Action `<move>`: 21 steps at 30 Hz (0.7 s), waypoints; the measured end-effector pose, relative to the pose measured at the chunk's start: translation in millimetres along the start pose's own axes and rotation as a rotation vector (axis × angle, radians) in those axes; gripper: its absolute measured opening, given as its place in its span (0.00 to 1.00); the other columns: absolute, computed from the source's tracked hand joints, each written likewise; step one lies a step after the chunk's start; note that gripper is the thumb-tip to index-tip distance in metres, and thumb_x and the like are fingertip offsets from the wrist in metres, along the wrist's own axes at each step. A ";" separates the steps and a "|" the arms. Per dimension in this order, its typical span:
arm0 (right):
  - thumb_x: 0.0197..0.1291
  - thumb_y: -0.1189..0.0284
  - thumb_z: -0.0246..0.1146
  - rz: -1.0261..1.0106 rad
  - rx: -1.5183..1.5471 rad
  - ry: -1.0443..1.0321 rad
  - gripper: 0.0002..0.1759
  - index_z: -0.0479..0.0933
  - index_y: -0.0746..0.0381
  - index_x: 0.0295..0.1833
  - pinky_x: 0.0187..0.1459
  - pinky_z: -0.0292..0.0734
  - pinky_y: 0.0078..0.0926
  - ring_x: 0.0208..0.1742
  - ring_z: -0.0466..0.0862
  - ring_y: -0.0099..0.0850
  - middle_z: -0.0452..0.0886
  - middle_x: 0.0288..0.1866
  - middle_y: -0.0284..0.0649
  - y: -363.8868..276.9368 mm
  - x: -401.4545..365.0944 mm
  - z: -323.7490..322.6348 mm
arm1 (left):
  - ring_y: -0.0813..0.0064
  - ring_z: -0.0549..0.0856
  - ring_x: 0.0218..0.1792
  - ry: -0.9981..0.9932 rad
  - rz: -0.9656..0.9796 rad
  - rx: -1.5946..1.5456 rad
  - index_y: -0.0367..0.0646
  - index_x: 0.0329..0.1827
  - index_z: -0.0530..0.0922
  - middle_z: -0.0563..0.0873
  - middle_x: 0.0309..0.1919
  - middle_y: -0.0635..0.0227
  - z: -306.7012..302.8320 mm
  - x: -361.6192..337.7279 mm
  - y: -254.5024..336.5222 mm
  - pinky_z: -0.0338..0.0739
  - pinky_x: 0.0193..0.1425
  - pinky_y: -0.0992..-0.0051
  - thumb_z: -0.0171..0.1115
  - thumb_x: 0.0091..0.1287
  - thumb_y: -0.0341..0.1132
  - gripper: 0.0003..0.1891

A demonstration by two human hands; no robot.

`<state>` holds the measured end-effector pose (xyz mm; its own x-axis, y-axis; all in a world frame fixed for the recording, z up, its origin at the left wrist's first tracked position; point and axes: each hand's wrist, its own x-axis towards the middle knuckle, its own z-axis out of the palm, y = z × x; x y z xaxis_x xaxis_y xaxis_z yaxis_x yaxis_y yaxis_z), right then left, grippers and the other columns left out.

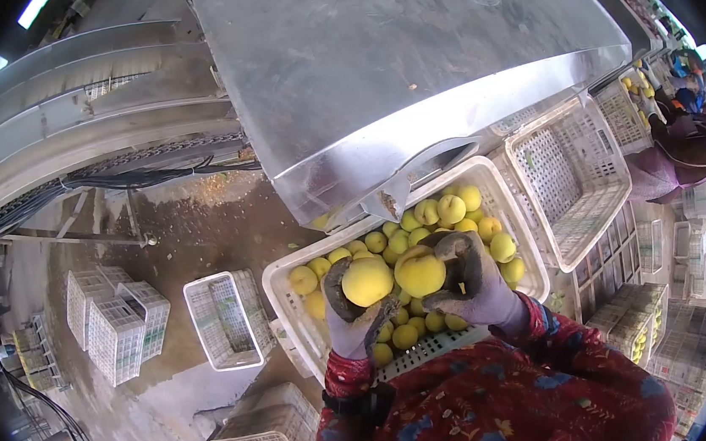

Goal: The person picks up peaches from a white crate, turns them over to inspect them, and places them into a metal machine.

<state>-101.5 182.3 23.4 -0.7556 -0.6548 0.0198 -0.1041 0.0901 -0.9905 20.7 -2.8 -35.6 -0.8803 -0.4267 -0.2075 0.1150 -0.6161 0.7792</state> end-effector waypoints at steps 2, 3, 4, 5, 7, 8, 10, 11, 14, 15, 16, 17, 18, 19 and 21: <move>0.45 0.72 0.82 -0.044 -0.196 0.178 0.38 0.68 0.63 0.60 0.52 0.80 0.36 0.56 0.81 0.39 0.75 0.57 0.47 -6.1 27.7 6.3 | 0.61 0.82 0.60 0.009 0.006 -0.049 0.38 0.72 0.62 0.76 0.62 0.57 9.6 -0.3 12.3 0.85 0.60 0.65 0.70 0.57 0.15 0.40; 0.45 0.72 0.82 -0.065 -0.293 0.267 0.38 0.68 0.64 0.59 0.53 0.80 0.38 0.56 0.81 0.42 0.75 0.57 0.50 -8.4 46.9 8.1 | 0.61 0.81 0.61 0.005 0.039 0.026 0.38 0.72 0.62 0.75 0.64 0.57 8.2 1.0 12.5 0.84 0.60 0.65 0.69 0.58 0.16 0.38; 0.46 0.71 0.80 -0.163 -0.504 0.267 0.38 0.67 0.65 0.60 0.53 0.80 0.41 0.56 0.80 0.47 0.74 0.57 0.53 -3.5 70.8 10.4 | 0.61 0.80 0.62 0.002 0.071 0.102 0.38 0.73 0.62 0.73 0.65 0.57 6.1 1.4 12.1 0.84 0.60 0.66 0.67 0.59 0.16 0.37; 0.47 0.71 0.79 -0.261 -0.713 0.264 0.37 0.67 0.66 0.61 0.53 0.80 0.44 0.56 0.79 0.52 0.73 0.58 0.57 8.4 95.2 14.1 | 0.61 0.79 0.63 0.001 0.102 0.178 0.37 0.73 0.63 0.72 0.67 0.56 4.9 0.7 12.2 0.84 0.60 0.66 0.66 0.60 0.16 0.36; 0.50 0.70 0.77 -0.262 -0.877 0.246 0.37 0.67 0.67 0.63 0.52 0.80 0.47 0.55 0.77 0.56 0.73 0.56 0.58 33.8 119.8 19.4 | 0.61 0.78 0.64 -0.007 0.024 -0.086 0.38 0.74 0.62 0.70 0.69 0.56 16.3 -1.4 24.8 0.84 0.59 0.67 0.61 0.63 0.16 0.34; 0.50 0.70 0.77 -0.291 -0.898 0.246 0.38 0.67 0.68 0.63 0.52 0.79 0.47 0.55 0.77 0.56 0.73 0.56 0.58 35.8 124.3 14.7 | 0.61 0.77 0.65 -0.011 -0.010 -0.218 0.38 0.75 0.62 0.70 0.70 0.56 20.3 0.4 29.7 0.84 0.59 0.67 0.58 0.65 0.16 0.33; 0.52 0.66 0.77 -0.226 -0.687 0.241 0.38 0.68 0.68 0.64 0.57 0.76 0.49 0.57 0.77 0.56 0.74 0.56 0.59 11.4 117.5 8.2 | 0.61 0.77 0.66 0.029 0.055 -0.107 0.38 0.75 0.62 0.69 0.71 0.56 18.7 1.8 27.3 0.84 0.58 0.66 0.54 0.67 0.16 0.32; 0.52 0.64 0.77 -0.219 -0.565 0.180 0.38 0.68 0.68 0.64 0.58 0.75 0.50 0.58 0.77 0.56 0.74 0.57 0.58 1.3 104.3 6.5 | 0.60 0.76 0.66 0.044 0.086 -0.050 0.38 0.76 0.61 0.68 0.72 0.55 18.2 4.0 26.2 0.84 0.57 0.66 0.52 0.68 0.15 0.31; 0.52 0.61 0.76 -0.271 -0.454 -0.003 0.39 0.69 0.67 0.65 0.61 0.72 0.52 0.59 0.77 0.56 0.76 0.60 0.56 -13.1 64.5 9.7 | 0.63 0.79 0.64 0.046 0.046 -0.082 0.37 0.76 0.61 0.72 0.69 0.55 27.4 11.2 31.1 0.84 0.59 0.69 0.55 0.67 0.14 0.33; 0.51 0.61 0.76 -0.329 -0.580 -0.063 0.39 0.70 0.66 0.66 0.62 0.71 0.52 0.60 0.77 0.55 0.76 0.61 0.54 -15.5 55.4 15.7 | 0.63 0.80 0.63 0.030 0.009 -0.072 0.37 0.76 0.61 0.72 0.68 0.56 29.4 12.1 29.7 0.84 0.60 0.70 0.56 0.67 0.14 0.33; 0.51 0.60 0.75 -0.383 -0.705 -0.119 0.39 0.70 0.66 0.66 0.62 0.70 0.52 0.61 0.77 0.55 0.76 0.62 0.53 -16.3 49.0 20.1 | 0.64 0.76 0.67 0.006 -0.022 -0.069 0.35 0.76 0.62 0.72 0.69 0.57 32.8 12.3 25.8 0.79 0.66 0.67 0.57 0.69 0.18 0.31; 0.51 0.60 0.75 -0.377 -0.704 -0.055 0.40 0.70 0.65 0.66 0.61 0.71 0.51 0.60 0.77 0.54 0.76 0.62 0.52 -12.7 46.8 22.6 | 0.64 0.77 0.66 -0.006 0.007 0.001 0.36 0.76 0.61 0.72 0.69 0.57 37.2 15.1 21.7 0.80 0.65 0.67 0.58 0.68 0.17 0.32; 0.50 0.60 0.75 -0.369 -0.701 0.010 0.40 0.70 0.65 0.67 0.60 0.71 0.51 0.59 0.77 0.54 0.77 0.63 0.50 -5.4 44.9 25.9 | 0.64 0.79 0.64 -0.018 0.033 0.073 0.37 0.77 0.61 0.72 0.68 0.56 41.2 18.2 18.2 0.81 0.64 0.68 0.58 0.68 0.16 0.33; 0.50 0.60 0.75 -0.364 -0.698 0.073 0.40 0.70 0.65 0.67 0.59 0.71 0.51 0.59 0.77 0.53 0.77 0.63 0.49 2.1 45.1 27.4 | 0.64 0.80 0.63 -0.029 0.064 0.145 0.37 0.77 0.60 0.72 0.68 0.56 43.0 21.8 16.3 0.82 0.63 0.68 0.59 0.67 0.15 0.34; 0.50 0.60 0.75 -0.345 -0.823 0.152 0.39 0.71 0.65 0.66 0.55 0.72 0.50 0.53 0.78 0.52 0.78 0.61 0.49 8.1 53.7 24.6 | 0.64 0.79 0.64 -0.020 0.046 0.113 0.37 0.77 0.61 0.72 0.70 0.58 33.9 23.6 15.3 0.78 0.66 0.68 0.58 0.72 0.21 0.31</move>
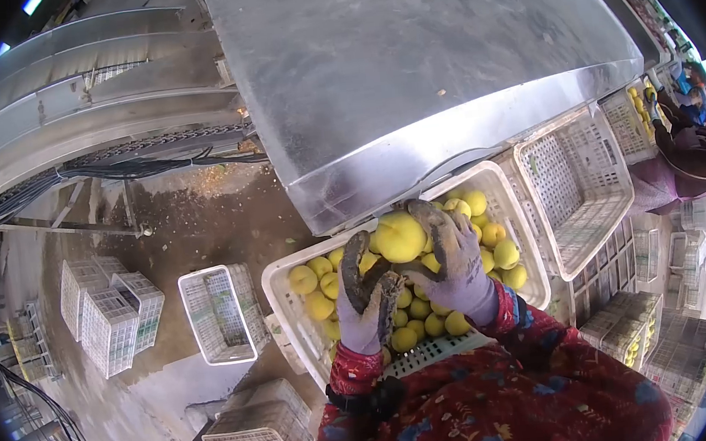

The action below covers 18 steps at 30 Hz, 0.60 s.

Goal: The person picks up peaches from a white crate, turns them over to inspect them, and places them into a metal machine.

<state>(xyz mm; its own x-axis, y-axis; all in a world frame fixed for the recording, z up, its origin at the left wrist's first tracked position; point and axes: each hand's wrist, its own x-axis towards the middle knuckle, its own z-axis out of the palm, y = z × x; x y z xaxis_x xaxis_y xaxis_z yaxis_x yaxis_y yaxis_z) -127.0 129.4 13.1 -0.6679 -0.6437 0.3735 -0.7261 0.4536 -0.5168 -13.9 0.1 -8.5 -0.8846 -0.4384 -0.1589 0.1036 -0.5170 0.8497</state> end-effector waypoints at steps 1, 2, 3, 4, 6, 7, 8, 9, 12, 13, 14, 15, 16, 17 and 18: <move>0.50 0.61 0.75 0.014 -0.081 0.016 0.38 0.71 0.65 0.65 0.54 0.72 0.50 0.52 0.78 0.51 0.78 0.60 0.50 4.5 13.6 1.0 | 0.64 0.79 0.64 0.028 -0.055 -0.083 0.37 0.78 0.60 0.71 0.71 0.60 -10.2 -1.1 -5.2 0.78 0.66 0.67 0.58 0.72 0.22 0.31; 0.50 0.61 0.75 0.025 -0.161 0.030 0.37 0.72 0.65 0.64 0.53 0.72 0.49 0.50 0.78 0.51 0.78 0.58 0.50 11.8 27.7 2.4 | 0.64 0.79 0.64 0.059 -0.108 -0.168 0.38 0.78 0.60 0.70 0.71 0.61 -22.4 -2.8 -12.4 0.78 0.66 0.67 0.58 0.72 0.22 0.32; 0.51 0.62 0.75 -0.027 -0.275 -0.033 0.35 0.72 0.64 0.62 0.52 0.72 0.48 0.50 0.78 0.52 0.78 0.57 0.50 31.2 35.2 16.7 | 0.60 0.79 0.64 0.059 -0.163 0.015 0.39 0.77 0.61 0.71 0.71 0.60 -40.7 -5.7 -24.6 0.79 0.65 0.64 0.61 0.71 0.26 0.32; 0.52 0.63 0.75 -0.072 -0.389 -0.098 0.32 0.73 0.64 0.60 0.52 0.72 0.47 0.49 0.78 0.52 0.79 0.55 0.50 59.0 35.7 41.4 | 0.58 0.78 0.65 -0.003 -0.210 0.308 0.41 0.77 0.62 0.71 0.71 0.59 -54.1 -5.1 -36.8 0.78 0.65 0.62 0.62 0.70 0.29 0.33; 0.53 0.64 0.74 -0.108 -0.357 -0.084 0.27 0.75 0.64 0.56 0.52 0.72 0.47 0.46 0.78 0.53 0.80 0.51 0.50 77.5 41.7 47.5 | 0.55 0.78 0.65 -0.145 -0.295 0.884 0.45 0.77 0.64 0.72 0.71 0.56 -72.2 -3.2 -63.5 0.77 0.66 0.57 0.66 0.67 0.35 0.35; 0.54 0.64 0.74 -0.095 -0.213 -0.011 0.25 0.75 0.64 0.54 0.52 0.72 0.48 0.45 0.79 0.53 0.80 0.48 0.50 70.7 48.9 29.1 | 0.52 0.77 0.65 -0.211 -0.364 1.084 0.48 0.77 0.64 0.71 0.71 0.55 -72.1 -5.6 -80.0 0.76 0.66 0.54 0.67 0.65 0.38 0.35; 0.55 0.65 0.74 -0.076 -0.073 0.066 0.23 0.76 0.64 0.52 0.52 0.72 0.48 0.44 0.79 0.53 0.81 0.45 0.50 61.3 53.9 9.9 | 0.49 0.77 0.65 -0.288 -0.429 1.284 0.51 0.76 0.65 0.71 0.71 0.54 -69.2 -8.0 -96.9 0.75 0.66 0.52 0.68 0.64 0.41 0.36; 0.54 0.67 0.74 -0.052 0.001 0.179 0.22 0.76 0.63 0.50 0.49 0.74 0.49 0.40 0.81 0.52 0.82 0.41 0.47 50.3 55.8 -6.8 | 0.47 0.76 0.65 -0.370 -0.479 1.487 0.54 0.76 0.66 0.71 0.71 0.53 -68.1 -8.3 -111.1 0.74 0.66 0.49 0.68 0.62 0.44 0.37; 0.56 0.63 0.73 0.015 -0.072 -0.101 0.23 0.74 0.63 0.51 0.44 0.77 0.46 0.39 0.83 0.50 0.81 0.41 0.46 78.6 -3.6 -16.8 | 0.41 0.73 0.65 -0.691 -0.536 1.849 0.59 0.76 0.67 0.71 0.70 0.52 -75.7 -28.3 -144.9 0.72 0.66 0.46 0.69 0.59 0.49 0.39; 0.56 0.59 0.73 0.161 -0.154 -0.374 0.26 0.73 0.63 0.52 0.43 0.78 0.44 0.40 0.84 0.49 0.81 0.43 0.45 89.1 -31.7 -15.1 | 0.37 0.71 0.66 -0.681 -0.520 1.850 0.60 0.76 0.67 0.69 0.71 0.51 -81.9 -33.2 -160.1 0.70 0.67 0.44 0.71 0.57 0.48 0.41; 0.55 0.55 0.72 0.307 -0.233 -0.646 0.29 0.72 0.62 0.52 0.41 0.79 0.42 0.41 0.85 0.47 0.81 0.45 0.45 96.3 -55.4 -10.2 | 0.38 0.71 0.66 -0.662 -0.503 1.835 0.59 0.76 0.67 0.70 0.71 0.51 -87.7 -30.9 -172.9 0.70 0.67 0.44 0.71 0.56 0.49 0.41; 0.54 0.52 0.72 0.333 -0.318 -0.760 0.30 0.72 0.62 0.52 0.41 0.80 0.42 0.40 0.86 0.46 0.81 0.45 0.45 96.1 -67.7 -3.4 | 0.39 0.71 0.67 -0.645 -0.486 1.821 0.59 0.76 0.67 0.70 0.70 0.51 -94.2 -28.3 -183.6 0.70 0.66 0.44 0.72 0.55 0.50 0.42; 0.54 0.50 0.72 0.363 -0.401 -0.874 0.32 0.72 0.62 0.52 0.41 0.80 0.41 0.40 0.86 0.46 0.81 0.46 0.45 92.5 -78.4 3.2 | 0.41 0.70 0.67 -0.633 -0.470 1.811 0.59 0.76 0.67 0.71 0.70 0.51 -94.6 -25.9 -182.4 0.70 0.66 0.43 0.72 0.54 0.51 0.43; 0.53 0.47 0.72 0.391 -0.483 -0.985 0.34 0.72 0.62 0.53 0.42 0.80 0.41 0.40 0.86 0.45 0.81 0.46 0.45 91.8 -86.5 8.3 | 0.43 0.72 0.67 -0.612 -0.461 1.761 0.58 0.75 0.68 0.71 0.70 0.50 -94.8 -26.0 -179.5 0.72 0.66 0.44 0.72 0.55 0.50 0.42; 0.51 0.47 0.73 0.402 -0.446 -0.965 0.36 0.71 0.62 0.54 0.42 0.80 0.40 0.41 0.86 0.45 0.81 0.47 0.45 94.3 -90.6 11.4 | 0.44 0.74 0.66 -0.586 -0.448 1.713 0.57 0.74 0.69 0.72 0.69 0.50 -88.2 -21.7 -164.5 0.73 0.65 0.45 0.73 0.55 0.49 0.41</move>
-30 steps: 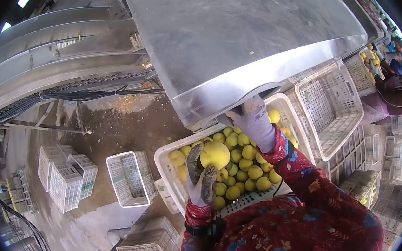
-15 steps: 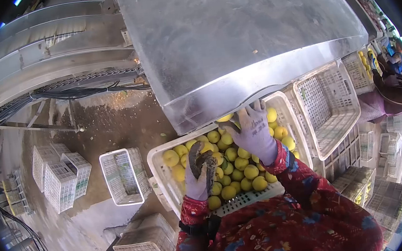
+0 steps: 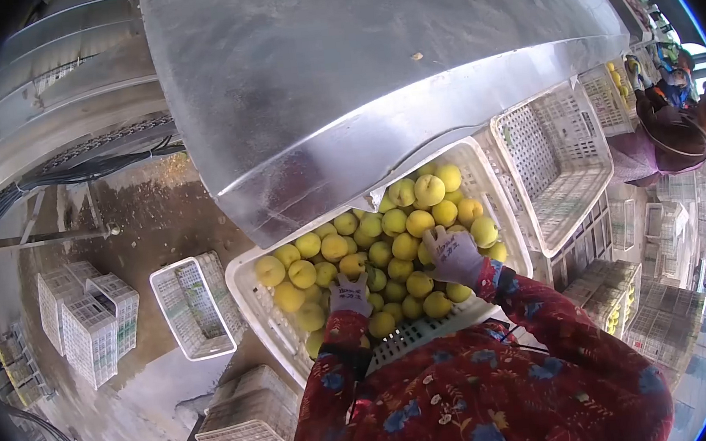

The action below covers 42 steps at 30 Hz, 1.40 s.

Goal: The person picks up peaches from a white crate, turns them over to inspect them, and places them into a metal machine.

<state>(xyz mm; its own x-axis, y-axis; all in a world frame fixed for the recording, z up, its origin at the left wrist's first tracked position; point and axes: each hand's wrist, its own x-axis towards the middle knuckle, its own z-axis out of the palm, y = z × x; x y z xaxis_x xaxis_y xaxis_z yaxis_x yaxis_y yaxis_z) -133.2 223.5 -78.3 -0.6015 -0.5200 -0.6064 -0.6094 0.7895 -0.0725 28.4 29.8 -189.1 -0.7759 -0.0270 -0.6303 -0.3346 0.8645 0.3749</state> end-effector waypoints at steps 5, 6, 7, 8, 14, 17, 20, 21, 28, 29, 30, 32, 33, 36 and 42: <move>0.45 0.53 0.80 -0.237 0.627 0.297 0.42 0.71 0.62 0.60 0.47 0.81 0.38 0.50 0.85 0.45 0.79 0.52 0.47 7.5 -13.9 -2.1 | 0.60 0.82 0.61 0.198 0.076 -1.000 0.45 0.69 0.69 0.77 0.63 0.52 -36.4 -32.5 -11.6 0.80 0.62 0.62 0.71 0.60 0.28 0.33; 0.44 0.55 0.81 -0.257 0.681 0.325 0.42 0.71 0.62 0.62 0.49 0.81 0.39 0.51 0.84 0.46 0.79 0.52 0.46 -0.7 -20.7 -13.4 | 0.62 0.81 0.61 0.231 0.148 -1.209 0.43 0.70 0.68 0.78 0.63 0.54 -43.0 -39.9 -5.7 0.80 0.63 0.64 0.70 0.61 0.27 0.32; 0.43 0.58 0.81 -0.277 0.735 0.355 0.43 0.71 0.62 0.63 0.51 0.81 0.39 0.52 0.83 0.46 0.78 0.53 0.46 -15.1 -28.7 -30.4 | 0.65 0.81 0.62 0.264 0.225 -1.416 0.41 0.70 0.68 0.78 0.62 0.56 -45.6 -44.7 -0.5 0.79 0.64 0.65 0.68 0.63 0.25 0.31; 0.42 0.60 0.82 -0.298 0.789 0.386 0.44 0.71 0.62 0.64 0.52 0.80 0.40 0.53 0.82 0.47 0.78 0.54 0.45 -29.1 -35.8 -44.5 | 0.67 0.80 0.63 0.298 0.307 -1.622 0.39 0.71 0.67 0.78 0.62 0.58 -51.3 -51.2 6.0 0.79 0.65 0.66 0.67 0.64 0.23 0.31; 0.43 0.63 0.83 -0.413 0.743 0.675 0.45 0.71 0.63 0.66 0.56 0.79 0.40 0.58 0.80 0.46 0.77 0.57 0.47 -65.3 -59.6 -86.2 | 0.68 0.80 0.62 0.386 0.424 -1.784 0.35 0.73 0.64 0.78 0.63 0.59 -92.2 -76.8 26.4 0.79 0.64 0.69 0.66 0.65 0.19 0.33; 0.43 0.63 0.83 -0.331 0.850 0.691 0.44 0.71 0.64 0.65 0.55 0.80 0.40 0.56 0.80 0.47 0.77 0.58 0.49 -73.9 -57.8 -96.2 | 0.68 0.81 0.60 0.457 0.428 -1.818 0.35 0.73 0.64 0.79 0.62 0.58 -110.6 -87.3 30.5 0.82 0.60 0.71 0.66 0.65 0.20 0.33; 0.42 0.63 0.83 -0.168 0.874 0.777 0.43 0.71 0.64 0.62 0.51 0.81 0.40 0.52 0.81 0.47 0.77 0.57 0.52 -87.1 -29.1 -108.5 | 0.67 0.83 0.58 0.477 0.398 -1.887 0.35 0.74 0.64 0.79 0.61 0.57 -129.4 -97.4 25.1 0.84 0.56 0.71 0.69 0.62 0.22 0.36; 0.42 0.63 0.83 -0.182 0.795 0.874 0.42 0.71 0.64 0.62 0.49 0.81 0.40 0.51 0.81 0.47 0.77 0.56 0.53 -89.3 -4.2 -110.7 | 0.66 0.83 0.58 0.483 0.392 -1.922 0.35 0.74 0.64 0.79 0.61 0.57 -132.8 -99.2 23.0 0.84 0.56 0.71 0.70 0.61 0.23 0.37; 0.46 0.66 0.81 -0.319 0.670 1.047 0.40 0.69 0.66 0.62 0.47 0.81 0.41 0.50 0.81 0.49 0.75 0.52 0.53 -77.6 34.7 -147.3 | 0.64 0.83 0.57 0.664 0.377 -1.774 0.37 0.67 0.67 0.79 0.58 0.58 -154.5 -103.7 25.4 0.82 0.62 0.65 0.77 0.52 0.24 0.39; 0.48 0.67 0.79 -0.389 0.793 0.987 0.39 0.69 0.65 0.64 0.55 0.78 0.45 0.56 0.79 0.52 0.75 0.60 0.55 -78.9 16.4 -150.6 | 0.64 0.83 0.58 0.631 0.359 -1.765 0.37 0.66 0.67 0.79 0.57 0.59 -159.2 -102.9 23.8 0.81 0.63 0.64 0.78 0.51 0.24 0.38; 0.48 0.67 0.79 -0.515 0.679 0.928 0.39 0.69 0.65 0.65 0.57 0.77 0.46 0.58 0.78 0.52 0.75 0.62 0.55 -78.8 0.3 -150.3 | 0.64 0.82 0.58 0.662 0.403 -1.685 0.38 0.65 0.67 0.79 0.57 0.59 -159.5 -97.7 23.0 0.81 0.63 0.65 0.78 0.50 0.24 0.38; 0.49 0.68 0.78 -0.745 0.446 0.791 0.40 0.69 0.65 0.67 0.62 0.75 0.48 0.63 0.77 0.53 0.74 0.66 0.56 -77.5 -27.9 -141.0 | 0.65 0.82 0.59 0.711 0.477 -1.527 0.38 0.64 0.68 0.79 0.57 0.59 -154.4 -85.2 24.1 0.81 0.63 0.66 0.80 0.50 0.25 0.38; 0.48 0.68 0.78 -0.724 0.510 0.774 0.41 0.68 0.65 0.67 0.63 0.75 0.48 0.63 0.76 0.53 0.73 0.66 0.55 -81.6 -32.2 -126.9 | 0.67 0.82 0.58 0.719 0.440 -1.509 0.39 0.63 0.69 0.78 0.57 0.60 -159.4 -84.3 33.1 0.81 0.61 0.68 0.82 0.49 0.27 0.38; 0.47 0.67 0.78 -0.625 0.654 0.800 0.43 0.68 0.65 0.69 0.64 0.74 0.49 0.65 0.75 0.56 0.73 0.67 0.54 -92.3 -26.0 -88.2 | 0.68 0.82 0.58 0.763 0.444 -1.285 0.38 0.63 0.69 0.78 0.57 0.60 -144.2 -64.8 40.7 0.82 0.60 0.69 0.83 0.48 0.27 0.39; 0.47 0.68 0.79 -0.435 0.639 0.985 0.43 0.67 0.67 0.68 0.60 0.76 0.49 0.61 0.77 0.57 0.76 0.63 0.54 -97.4 -26.0 -92.7 | 0.69 0.81 0.59 0.613 0.421 -1.509 0.38 0.73 0.65 0.78 0.61 0.60 -170.8 -74.4 63.9 0.80 0.63 0.71 0.69 0.59 0.17 0.37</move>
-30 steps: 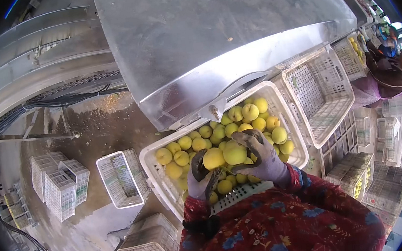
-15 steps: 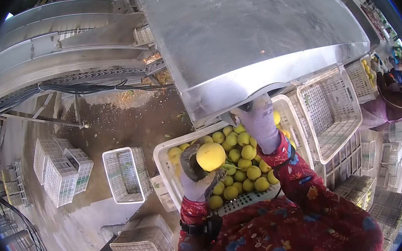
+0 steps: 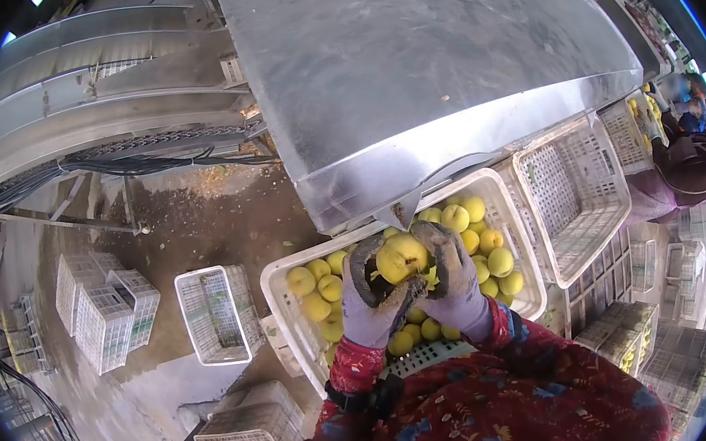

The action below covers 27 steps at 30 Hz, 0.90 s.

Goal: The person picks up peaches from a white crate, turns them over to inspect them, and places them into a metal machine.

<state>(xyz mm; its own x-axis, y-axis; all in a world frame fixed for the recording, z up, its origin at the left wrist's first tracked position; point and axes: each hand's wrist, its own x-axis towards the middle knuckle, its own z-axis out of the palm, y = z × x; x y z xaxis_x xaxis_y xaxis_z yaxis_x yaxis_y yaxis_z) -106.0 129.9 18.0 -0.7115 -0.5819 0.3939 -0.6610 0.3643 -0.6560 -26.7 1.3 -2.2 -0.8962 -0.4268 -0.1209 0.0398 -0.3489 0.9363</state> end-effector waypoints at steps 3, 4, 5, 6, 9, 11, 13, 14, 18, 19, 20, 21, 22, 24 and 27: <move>0.47 0.69 0.78 0.167 -0.061 0.055 0.39 0.70 0.67 0.64 0.55 0.77 0.48 0.54 0.82 0.53 0.79 0.56 0.52 14.6 31.2 8.1 | 0.69 0.81 0.58 0.061 -0.112 0.000 0.38 0.73 0.65 0.78 0.61 0.60 -15.1 -0.3 -3.8 0.81 0.61 0.71 0.65 0.63 0.17 0.33; 0.47 0.69 0.78 0.122 -0.174 -0.020 0.37 0.71 0.68 0.62 0.54 0.77 0.47 0.51 0.83 0.52 0.80 0.53 0.51 28.3 45.4 16.4 | 0.70 0.81 0.57 0.098 -0.168 -0.012 0.38 0.73 0.66 0.77 0.61 0.60 -26.9 -6.3 -7.4 0.82 0.60 0.71 0.63 0.64 0.17 0.32; 0.48 0.69 0.78 0.082 -0.284 -0.097 0.34 0.72 0.68 0.59 0.53 0.78 0.47 0.48 0.84 0.50 0.81 0.50 0.51 47.3 59.4 28.4 | 0.68 0.83 0.53 0.081 -0.089 0.306 0.39 0.73 0.66 0.79 0.58 0.59 -49.3 -10.3 -40.4 0.82 0.57 0.71 0.64 0.64 0.20 0.32; 0.48 0.70 0.78 0.059 -0.288 -0.112 0.32 0.73 0.68 0.57 0.51 0.78 0.46 0.46 0.84 0.50 0.82 0.47 0.50 55.5 65.6 28.9 | 0.64 0.80 0.57 0.020 -0.168 0.474 0.43 0.74 0.66 0.76 0.61 0.59 -60.0 -11.5 -58.5 0.80 0.59 0.66 0.66 0.64 0.24 0.33; 0.51 0.70 0.76 0.020 -0.092 -0.056 0.24 0.76 0.68 0.50 0.47 0.79 0.45 0.40 0.85 0.48 0.83 0.39 0.48 60.2 75.7 5.7 | 0.52 0.72 0.67 -0.163 -0.387 1.075 0.52 0.76 0.66 0.70 0.69 0.56 -63.1 -19.8 -98.2 0.74 0.65 0.52 0.66 0.66 0.36 0.34; 0.53 0.71 0.74 0.119 0.017 0.079 0.22 0.76 0.68 0.50 0.45 0.80 0.43 0.40 0.85 0.47 0.83 0.40 0.49 47.1 63.5 -16.5 | 0.44 0.66 0.73 -0.274 -0.486 1.644 0.57 0.77 0.65 0.67 0.71 0.55 -53.1 -24.2 -118.7 0.68 0.69 0.41 0.63 0.69 0.43 0.32; 0.56 0.70 0.71 0.083 -0.069 0.041 0.23 0.75 0.68 0.55 0.39 0.80 0.39 0.39 0.85 0.43 0.83 0.45 0.48 70.2 34.4 -33.7 | 0.40 0.59 0.76 -0.095 -0.430 1.821 0.65 0.76 0.66 0.61 0.77 0.56 -83.1 -29.0 -146.7 0.58 0.74 0.37 0.62 0.67 0.48 0.32; 0.56 0.69 0.70 0.154 -0.152 -0.153 0.24 0.74 0.67 0.56 0.39 0.81 0.39 0.39 0.85 0.42 0.82 0.46 0.48 88.0 16.4 -34.6 | 0.39 0.56 0.78 0.001 -0.403 1.907 0.68 0.76 0.67 0.58 0.81 0.56 -96.5 -29.5 -153.8 0.53 0.76 0.35 0.62 0.66 0.51 0.32; 0.58 0.66 0.67 0.110 -0.632 -0.758 0.27 0.72 0.64 0.61 0.39 0.81 0.38 0.40 0.86 0.42 0.80 0.49 0.48 159.8 -61.2 6.6 | 0.43 0.65 0.72 -0.243 -0.529 1.947 0.63 0.75 0.67 0.66 0.75 0.57 -113.6 -11.1 -159.8 0.62 0.69 0.37 0.64 0.64 0.47 0.34; 0.58 0.65 0.67 0.009 -0.796 -0.859 0.27 0.72 0.63 0.62 0.40 0.82 0.38 0.41 0.86 0.42 0.80 0.50 0.47 169.6 -71.8 16.0 | 0.44 0.67 0.71 -0.280 -0.496 1.959 0.61 0.75 0.67 0.68 0.73 0.58 -122.9 -5.4 -173.8 0.65 0.67 0.37 0.65 0.63 0.48 0.35; 0.58 0.65 0.67 0.104 -0.768 -0.901 0.29 0.71 0.63 0.63 0.41 0.82 0.39 0.42 0.86 0.43 0.79 0.52 0.48 168.7 -67.4 17.8 | 0.45 0.69 0.69 -0.310 -0.459 1.970 0.59 0.75 0.68 0.70 0.71 0.59 -128.4 0.2 -180.1 0.67 0.65 0.38 0.66 0.62 0.48 0.36; 0.57 0.65 0.67 0.198 -0.736 -0.942 0.30 0.71 0.62 0.64 0.41 0.82 0.40 0.44 0.86 0.43 0.79 0.53 0.49 165.2 -59.2 20.6 | 0.50 0.74 0.63 -0.312 -0.349 2.043 0.52 0.74 0.69 0.74 0.65 0.59 -131.5 2.7 -177.2 0.72 0.60 0.44 0.70 0.57 0.51 0.40; 0.56 0.64 0.67 0.291 -0.703 -0.986 0.31 0.70 0.61 0.65 0.42 0.82 0.41 0.45 0.85 0.44 0.78 0.55 0.50 159.6 -52.5 20.1 | 0.51 0.74 0.64 -0.314 -0.440 1.956 0.51 0.73 0.70 0.74 0.66 0.58 -125.2 9.5 -157.8 0.72 0.61 0.46 0.71 0.55 0.53 0.41; 0.51 0.57 0.73 0.424 -0.365 -0.786 0.40 0.69 0.62 0.67 0.47 0.81 0.45 0.51 0.84 0.49 0.77 0.58 0.53 145.6 -43.3 3.9 | 0.53 0.74 0.66 -0.308 -0.610 1.764 0.48 0.72 0.70 0.74 0.67 0.56 -108.8 22.8 -121.1 0.73 0.63 0.49 0.73 0.52 0.58 0.45; 0.44 0.51 0.79 0.500 -0.078 -0.558 0.46 0.70 0.60 0.67 0.54 0.79 0.48 0.53 0.82 0.54 0.74 0.58 0.55 106.6 -32.9 -15.5 | 0.59 0.80 0.62 -0.125 -0.404 0.852 0.39 0.67 0.72 0.78 0.62 0.57 -110.0 -0.1 -121.3 0.78 0.64 0.62 0.75 0.57 0.39 0.35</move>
<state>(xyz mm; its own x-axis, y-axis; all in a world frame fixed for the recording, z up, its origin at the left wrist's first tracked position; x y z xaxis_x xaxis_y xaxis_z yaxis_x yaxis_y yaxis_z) -156.8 199.1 -54.9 -0.7188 -0.6082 -0.3368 -0.3209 0.7200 -0.6153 17.2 -48.2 -152.0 -0.8145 -0.2976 -0.4980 -0.5747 0.2962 0.7629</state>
